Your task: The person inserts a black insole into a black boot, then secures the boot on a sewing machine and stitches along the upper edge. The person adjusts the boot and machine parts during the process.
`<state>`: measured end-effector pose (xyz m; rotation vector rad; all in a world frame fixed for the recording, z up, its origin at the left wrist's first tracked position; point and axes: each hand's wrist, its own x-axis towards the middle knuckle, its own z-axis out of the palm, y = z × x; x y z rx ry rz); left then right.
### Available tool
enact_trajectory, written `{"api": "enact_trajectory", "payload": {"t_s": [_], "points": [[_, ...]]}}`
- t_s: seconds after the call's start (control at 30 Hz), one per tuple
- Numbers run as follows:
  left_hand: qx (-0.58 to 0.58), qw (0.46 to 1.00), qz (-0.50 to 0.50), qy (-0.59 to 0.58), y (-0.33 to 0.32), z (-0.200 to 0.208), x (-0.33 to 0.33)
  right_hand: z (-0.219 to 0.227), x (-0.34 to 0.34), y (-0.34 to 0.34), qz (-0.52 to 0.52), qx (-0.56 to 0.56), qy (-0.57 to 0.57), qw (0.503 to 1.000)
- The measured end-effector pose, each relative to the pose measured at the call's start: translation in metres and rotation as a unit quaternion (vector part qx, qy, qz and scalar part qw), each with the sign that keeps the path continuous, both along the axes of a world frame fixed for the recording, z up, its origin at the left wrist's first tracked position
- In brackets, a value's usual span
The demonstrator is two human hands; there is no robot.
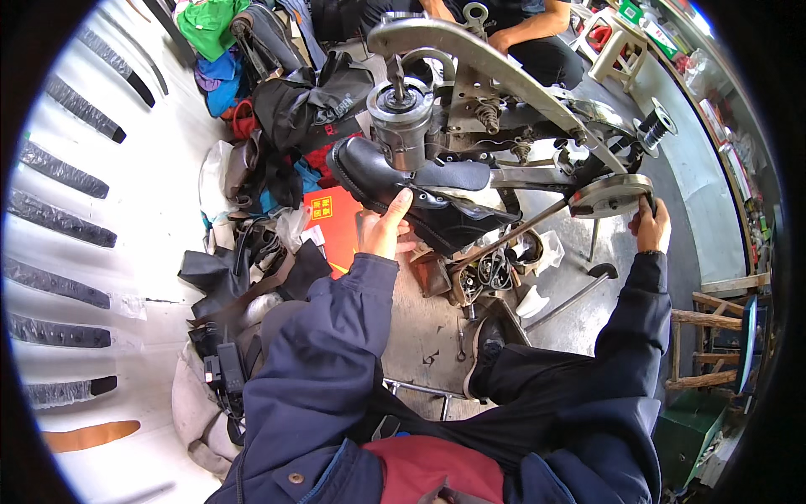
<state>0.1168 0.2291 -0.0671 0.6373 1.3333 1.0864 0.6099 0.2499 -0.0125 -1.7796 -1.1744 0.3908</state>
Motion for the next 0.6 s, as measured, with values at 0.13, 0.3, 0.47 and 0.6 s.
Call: {"api": "enact_trajectory", "payload": {"t_s": [0.13,0.3,0.47,0.6], "points": [[0.007,0.999,0.001,-0.039,0.005,-0.005,-0.001,-0.057,0.011,0.002,-0.059,-0.119,-0.038,0.990],[-0.010,1.000,-0.010,-0.018,0.005,0.001,-0.002,-0.062,-0.072,-0.009,0.122,-0.275,0.090,0.949],[0.007,0.999,-0.005,0.045,-0.002,0.017,0.003,0.008,-0.081,-0.014,0.160,-0.018,0.080,0.984],[0.012,0.998,-0.017,0.058,0.001,0.021,0.000,0.021,-0.030,-0.005,0.010,0.039,-0.038,0.998]]}}
